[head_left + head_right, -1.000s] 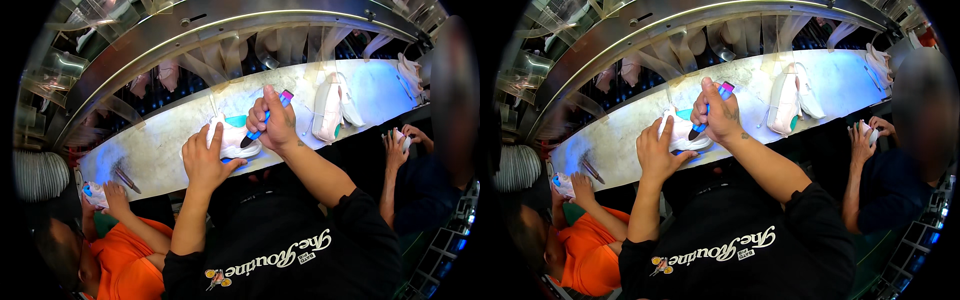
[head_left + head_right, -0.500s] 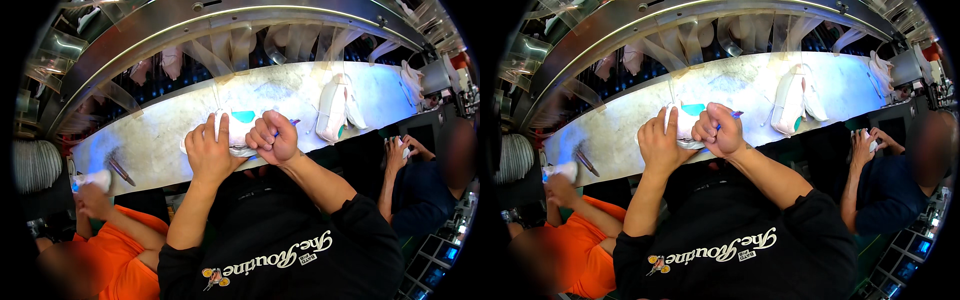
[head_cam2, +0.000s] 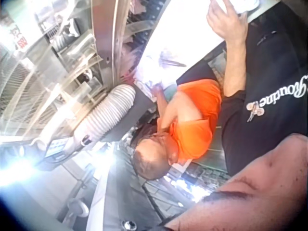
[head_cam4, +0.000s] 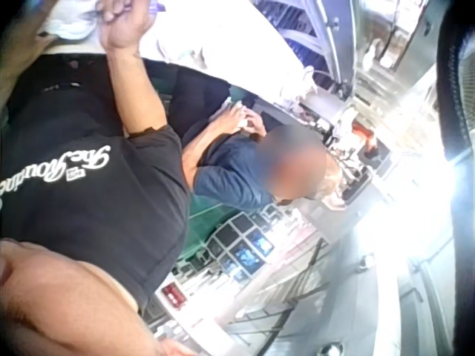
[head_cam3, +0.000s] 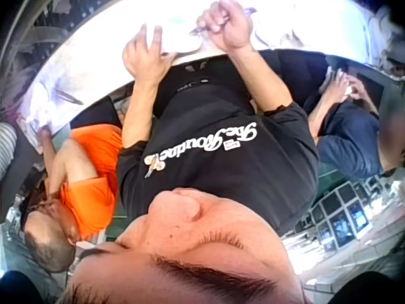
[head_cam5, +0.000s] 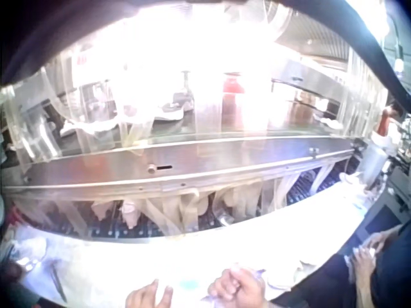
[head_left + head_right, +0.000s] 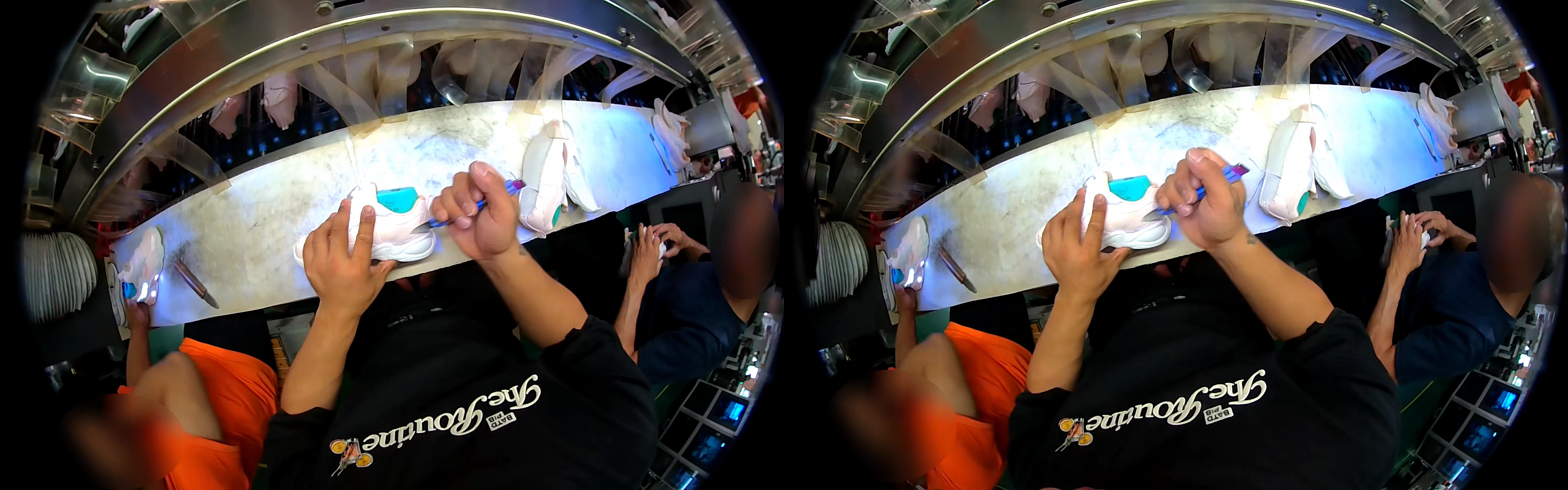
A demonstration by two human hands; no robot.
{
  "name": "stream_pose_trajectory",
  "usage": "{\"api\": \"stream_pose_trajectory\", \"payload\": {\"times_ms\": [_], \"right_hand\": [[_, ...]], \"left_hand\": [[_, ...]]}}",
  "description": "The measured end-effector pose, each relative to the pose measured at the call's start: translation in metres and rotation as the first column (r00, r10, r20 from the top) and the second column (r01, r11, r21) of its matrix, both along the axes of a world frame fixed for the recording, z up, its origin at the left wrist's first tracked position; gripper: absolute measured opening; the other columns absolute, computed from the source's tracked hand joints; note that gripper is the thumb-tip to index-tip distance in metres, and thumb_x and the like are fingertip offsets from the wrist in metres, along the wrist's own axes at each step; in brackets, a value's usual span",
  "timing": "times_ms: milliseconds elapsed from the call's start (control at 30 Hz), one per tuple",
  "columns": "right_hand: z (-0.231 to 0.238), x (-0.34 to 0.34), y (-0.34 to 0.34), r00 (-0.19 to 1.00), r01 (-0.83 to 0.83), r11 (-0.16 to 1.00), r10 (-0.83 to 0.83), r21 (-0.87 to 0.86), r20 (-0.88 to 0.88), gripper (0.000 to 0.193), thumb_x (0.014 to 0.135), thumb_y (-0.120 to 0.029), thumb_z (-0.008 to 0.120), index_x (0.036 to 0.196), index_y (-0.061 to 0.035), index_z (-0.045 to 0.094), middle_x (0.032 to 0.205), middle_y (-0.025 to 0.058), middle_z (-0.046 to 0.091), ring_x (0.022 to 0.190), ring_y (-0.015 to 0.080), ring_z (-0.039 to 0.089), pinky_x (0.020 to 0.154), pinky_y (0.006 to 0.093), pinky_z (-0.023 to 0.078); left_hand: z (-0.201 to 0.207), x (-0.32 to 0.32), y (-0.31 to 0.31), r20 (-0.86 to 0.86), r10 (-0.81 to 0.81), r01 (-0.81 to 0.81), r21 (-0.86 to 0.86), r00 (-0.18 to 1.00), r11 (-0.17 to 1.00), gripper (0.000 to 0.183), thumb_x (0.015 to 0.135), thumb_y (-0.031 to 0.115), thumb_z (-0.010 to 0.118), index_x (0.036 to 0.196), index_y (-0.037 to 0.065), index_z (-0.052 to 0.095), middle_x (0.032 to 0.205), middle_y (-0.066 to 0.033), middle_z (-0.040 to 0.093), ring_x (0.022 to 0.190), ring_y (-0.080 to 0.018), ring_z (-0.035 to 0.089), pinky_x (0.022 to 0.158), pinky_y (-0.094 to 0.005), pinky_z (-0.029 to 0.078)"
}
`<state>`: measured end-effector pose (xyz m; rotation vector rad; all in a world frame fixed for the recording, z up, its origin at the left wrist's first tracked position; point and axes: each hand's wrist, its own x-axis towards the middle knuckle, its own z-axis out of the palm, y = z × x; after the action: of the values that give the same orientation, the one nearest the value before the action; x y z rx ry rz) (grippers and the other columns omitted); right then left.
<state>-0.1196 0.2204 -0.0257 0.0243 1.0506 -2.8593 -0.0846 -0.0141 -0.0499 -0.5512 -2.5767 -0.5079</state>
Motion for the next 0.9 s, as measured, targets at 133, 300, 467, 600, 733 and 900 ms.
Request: {"api": "stream_pose_trajectory", "payload": {"times_ms": [133,300,467,600,733,900], "right_hand": [[0.023,-0.006,0.008,0.944,0.216,0.546,0.095,0.810,-0.316,0.029,0.101,-0.034,0.073,0.094,-0.0076,0.061,0.082,0.0081,0.063,0.070,0.0230,0.063,0.081,0.0433,0.055],[0.008,0.004,-0.015,0.909,0.267,-0.081,0.352,0.960,-0.223,0.089,0.081,-0.052,0.090,0.146,-0.0005,0.057,0.135,0.0210,0.066,0.116,0.0414,0.070,0.099,0.0481,0.058],[0.014,0.008,-0.028,0.944,0.112,-0.177,0.326,0.978,-0.049,0.098,0.079,-0.055,0.090,0.149,0.0016,0.052,0.133,0.0248,0.066,0.117,0.0428,0.070,0.099,0.0488,0.058],[0.010,0.002,-0.016,0.920,0.087,-0.120,0.391,0.989,-0.033,0.087,0.086,-0.056,0.086,0.147,-0.0025,0.056,0.133,0.0252,0.067,0.118,0.0414,0.070,0.105,0.0494,0.055],[-0.001,-0.023,0.002,0.920,0.312,0.239,0.166,0.919,-0.356,0.049,0.100,-0.050,0.078,0.109,-0.0030,0.069,0.104,0.0172,0.071,0.087,0.0296,0.071,0.078,0.0430,0.058],[0.033,-0.025,-0.008,0.992,-0.096,0.959,0.070,0.265,0.106,0.046,0.113,-0.044,0.062,0.085,-0.0091,0.053,0.073,0.0035,0.052,0.050,0.0120,0.043,0.053,0.0337,0.043]], "left_hand": [[0.004,0.001,0.001,0.031,0.032,-0.030,-0.043,0.999,0.999,0.106,0.044,0.030,0.102,0.145,0.015,0.070,0.147,-0.0184,0.066,0.113,-0.0358,0.066,0.095,-0.0499,0.051],[0.002,-0.002,0.002,-0.025,0.017,-0.018,-0.041,1.000,0.999,0.100,0.050,0.028,0.100,0.143,0.012,0.070,0.147,-0.0181,0.066,0.112,-0.0355,0.066,0.097,-0.0491,0.050],[0.003,-0.003,0.003,-0.049,0.006,-0.009,-0.059,0.999,0.998,0.095,0.056,0.032,0.098,0.144,0.010,0.070,0.147,-0.0180,0.066,0.112,-0.0347,0.066,0.096,-0.0483,0.049],[0.010,0.003,0.007,0.016,0.033,-0.032,-0.051,0.999,0.998,0.095,0.056,0.036,0.100,0.144,0.017,0.070,0.145,-0.0186,0.064,0.116,-0.0356,0.064,0.099,-0.0492,0.047],[0.025,0.005,0.011,0.077,0.025,-0.014,-0.130,0.997,0.991,0.094,0.058,0.038,0.101,0.146,0.024,0.070,0.146,-0.0224,0.060,0.122,-0.0400,0.061,0.103,-0.0522,0.046],[0.028,0.008,0.023,0.078,-0.006,0.013,-0.087,0.997,0.996,0.093,0.061,0.041,0.101,0.144,0.016,0.068,0.151,-0.0271,0.055,0.131,-0.0463,0.056,0.106,-0.0570,0.045]]}}
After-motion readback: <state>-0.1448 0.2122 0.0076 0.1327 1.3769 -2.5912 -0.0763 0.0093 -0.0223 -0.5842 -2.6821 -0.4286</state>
